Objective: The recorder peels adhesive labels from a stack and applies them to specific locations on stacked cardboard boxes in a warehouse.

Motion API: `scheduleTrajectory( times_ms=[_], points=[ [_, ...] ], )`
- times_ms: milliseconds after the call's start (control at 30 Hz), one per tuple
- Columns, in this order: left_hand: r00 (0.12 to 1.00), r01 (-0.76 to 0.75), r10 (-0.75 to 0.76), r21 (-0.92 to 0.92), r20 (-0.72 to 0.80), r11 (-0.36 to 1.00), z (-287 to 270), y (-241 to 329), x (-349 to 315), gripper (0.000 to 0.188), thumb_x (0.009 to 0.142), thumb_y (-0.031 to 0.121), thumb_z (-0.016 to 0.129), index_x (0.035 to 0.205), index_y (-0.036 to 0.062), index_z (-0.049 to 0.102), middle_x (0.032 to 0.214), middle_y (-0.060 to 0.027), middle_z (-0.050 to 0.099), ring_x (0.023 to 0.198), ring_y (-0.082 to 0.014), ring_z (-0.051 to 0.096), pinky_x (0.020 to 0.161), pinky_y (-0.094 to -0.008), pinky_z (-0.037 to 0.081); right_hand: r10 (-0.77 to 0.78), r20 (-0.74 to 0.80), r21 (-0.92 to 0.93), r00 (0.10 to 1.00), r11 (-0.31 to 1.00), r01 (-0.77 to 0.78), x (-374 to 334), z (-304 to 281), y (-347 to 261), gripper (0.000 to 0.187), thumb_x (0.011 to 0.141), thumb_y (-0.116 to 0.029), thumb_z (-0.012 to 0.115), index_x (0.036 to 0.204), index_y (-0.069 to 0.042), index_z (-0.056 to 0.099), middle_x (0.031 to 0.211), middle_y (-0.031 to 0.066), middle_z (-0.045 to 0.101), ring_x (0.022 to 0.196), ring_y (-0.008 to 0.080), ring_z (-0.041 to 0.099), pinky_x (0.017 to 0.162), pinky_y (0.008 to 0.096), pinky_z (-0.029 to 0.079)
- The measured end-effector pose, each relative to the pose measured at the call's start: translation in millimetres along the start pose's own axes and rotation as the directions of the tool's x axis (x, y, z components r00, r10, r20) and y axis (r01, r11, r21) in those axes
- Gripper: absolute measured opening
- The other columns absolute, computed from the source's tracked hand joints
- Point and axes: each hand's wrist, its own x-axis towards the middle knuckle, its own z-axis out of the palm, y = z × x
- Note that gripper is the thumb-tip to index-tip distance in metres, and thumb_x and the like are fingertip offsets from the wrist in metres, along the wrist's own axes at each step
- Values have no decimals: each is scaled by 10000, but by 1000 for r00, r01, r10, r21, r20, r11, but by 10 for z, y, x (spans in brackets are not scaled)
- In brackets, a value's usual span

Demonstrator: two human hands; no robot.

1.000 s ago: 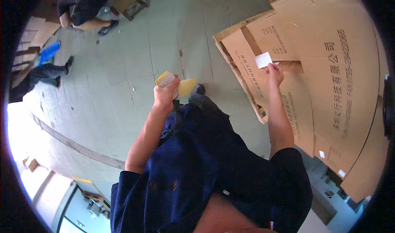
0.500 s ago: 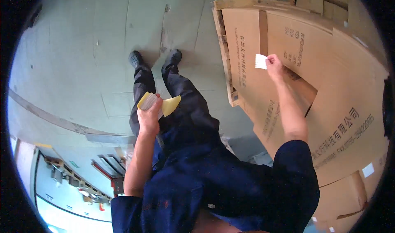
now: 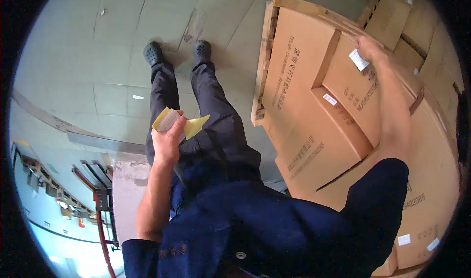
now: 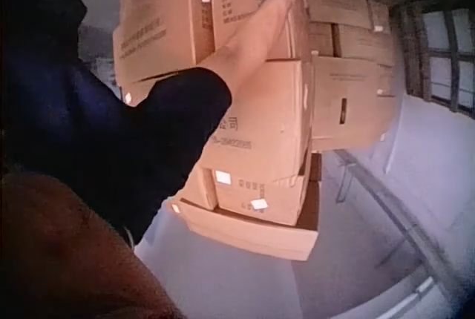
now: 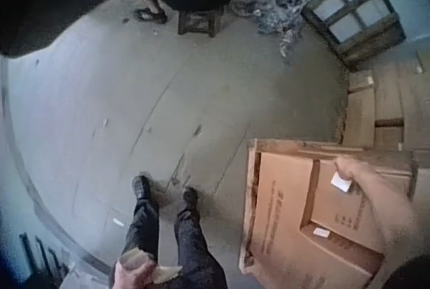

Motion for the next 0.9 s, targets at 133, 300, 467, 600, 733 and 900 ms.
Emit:
scheduleTrajectory(
  times_ms=[133,300,467,600,733,900],
  points=[
    [998,27,-31,-92,-49,995,167,-225,9,248,811,171,704,976,2,629,864,-46,630,798,-129,593,750,-273,468,5,135,-207,991,978,23,386,235,-51,117,725,52,526,803,-33,544,836,175,610,832,306,581,702,388,459],
    [994,82,-88,-103,-60,991,353,-521,-25,257,806,177,713,981,8,631,885,-45,632,816,-128,593,748,-274,469,-16,222,-195,975,979,61,585,430,-32,165,713,69,516,823,-45,564,884,177,620,849,311,585,730,381,463],
    [992,87,-98,-136,-74,987,466,-590,-35,250,809,172,707,984,10,631,881,-46,636,813,-135,598,752,-280,472,33,228,-152,973,988,2,548,278,-298,174,730,68,504,853,-43,554,934,175,623,928,315,586,778,389,459],
    [994,68,-76,-107,-74,992,483,-532,-7,243,814,170,698,982,10,628,874,-53,639,808,-138,600,754,-283,473,10,163,-261,987,965,34,734,545,6,143,762,41,493,867,-37,549,975,185,618,980,328,577,811,405,456],
    [993,93,-100,-95,-69,991,469,-528,1,247,815,177,699,985,13,626,875,-51,640,812,-139,601,756,-282,472,22,250,-351,968,934,69,769,504,-145,138,797,-7,487,910,-29,562,1059,206,601,1013,345,569,845,422,453],
    [994,78,-84,-78,-71,994,487,-498,31,252,811,180,703,986,15,630,864,-48,642,806,-137,605,759,-283,476,-1,261,-336,965,937,92,838,564,-77,173,799,-34,505,959,-16,567,1069,219,596,1009,362,568,842,430,458]
  ],
)
